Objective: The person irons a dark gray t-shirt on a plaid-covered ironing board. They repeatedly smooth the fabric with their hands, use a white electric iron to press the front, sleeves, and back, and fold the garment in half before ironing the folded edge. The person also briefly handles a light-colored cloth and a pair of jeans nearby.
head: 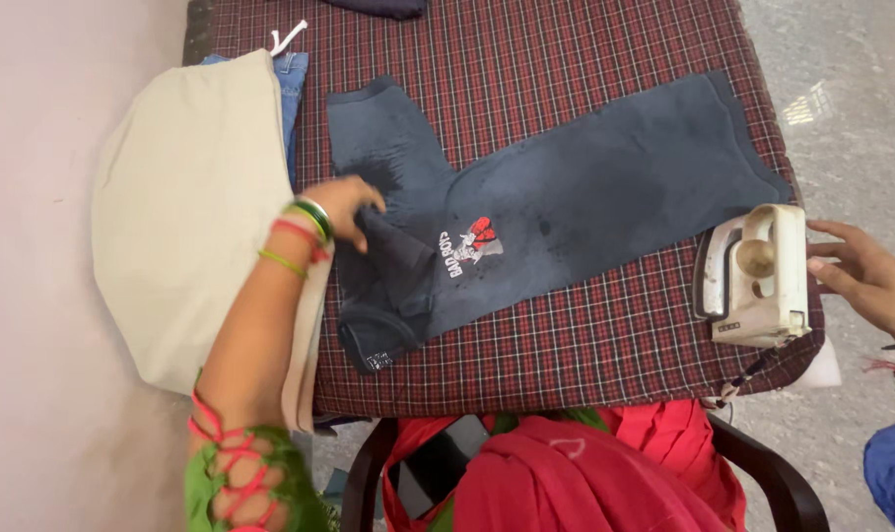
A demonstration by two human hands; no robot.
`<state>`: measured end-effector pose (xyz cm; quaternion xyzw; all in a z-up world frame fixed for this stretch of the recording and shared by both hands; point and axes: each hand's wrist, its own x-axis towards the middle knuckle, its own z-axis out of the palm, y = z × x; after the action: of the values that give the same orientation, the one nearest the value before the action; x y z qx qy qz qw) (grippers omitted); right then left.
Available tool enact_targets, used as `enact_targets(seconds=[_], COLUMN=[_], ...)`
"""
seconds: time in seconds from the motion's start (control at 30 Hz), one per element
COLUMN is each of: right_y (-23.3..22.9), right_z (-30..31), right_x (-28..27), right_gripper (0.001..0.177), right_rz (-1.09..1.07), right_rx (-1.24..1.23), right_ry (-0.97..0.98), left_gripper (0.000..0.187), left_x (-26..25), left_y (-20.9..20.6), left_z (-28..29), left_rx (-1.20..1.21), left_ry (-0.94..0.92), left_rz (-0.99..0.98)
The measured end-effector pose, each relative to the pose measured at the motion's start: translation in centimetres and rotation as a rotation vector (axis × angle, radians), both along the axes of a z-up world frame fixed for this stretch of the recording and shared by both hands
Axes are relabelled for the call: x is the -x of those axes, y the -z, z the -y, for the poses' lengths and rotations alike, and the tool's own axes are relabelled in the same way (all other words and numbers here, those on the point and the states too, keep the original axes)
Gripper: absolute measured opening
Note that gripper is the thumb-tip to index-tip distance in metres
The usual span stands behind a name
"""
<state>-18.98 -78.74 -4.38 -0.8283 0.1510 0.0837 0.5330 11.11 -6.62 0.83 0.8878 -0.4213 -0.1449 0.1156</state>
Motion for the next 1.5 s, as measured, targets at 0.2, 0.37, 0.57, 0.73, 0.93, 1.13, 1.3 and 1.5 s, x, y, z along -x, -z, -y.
enact_targets(seconds=[0.2, 0.37, 0.57, 0.73, 0.93, 1.13, 1.3, 1.5], right_y=[-2.1, -2.5, -1.8, -1.2, 0.4, 0.0, 0.6, -3.0], right_z=[-2.5, -3.4, -3.1, -3.2, -4.1, -5.9, -7.5, -11.6], right_x=[-0.8, -0.5, 0.4, -0.4, 0.7, 1.3, 0.2, 0.5], right_gripper=[0.058, 0.055, 0.053, 0.050, 0.043, 0.040, 0.031, 0.037], right_rz=[0.005, -0.009, 0.004, 0.000, 0.025, 0.109, 0.189, 0.086], right_rx=[-0.089, -0.129, -0.142, -0.059, -0.026, -0.306, -0.358, -0.199], right_ry=[0.030, 0.070, 0.101, 0.133, 0.193, 0.223, 0.225, 0.196], left_gripper=[0.024, 0.065, 0.076, 0.070, 0.075, 0.079, 0.072, 0.053], left_x=[-1.9, -5.4, -0.3, 6.4, 13.3, 22.2, 25.1, 25.4], left_y=[1.3, 0.7, 5.2, 7.4, 5.3, 3.2, 4.4, 4.4], left_z=[-2.1, -3.6, -2.9, -2.9, -0.5, 4.5, 6.2, 4.8], left_rx=[0.456, 1.047, 0.686, 0.520, -0.031, 0.106, -0.023, 0.021], left_ry=[-0.292, -1.189, -0.735, -0.630, -0.629, -0.419, -0.416, -0.409], left_rz=[-0.080, -0.172, 0.325, 0.290, 0.467, 0.265, 0.197, 0.089])
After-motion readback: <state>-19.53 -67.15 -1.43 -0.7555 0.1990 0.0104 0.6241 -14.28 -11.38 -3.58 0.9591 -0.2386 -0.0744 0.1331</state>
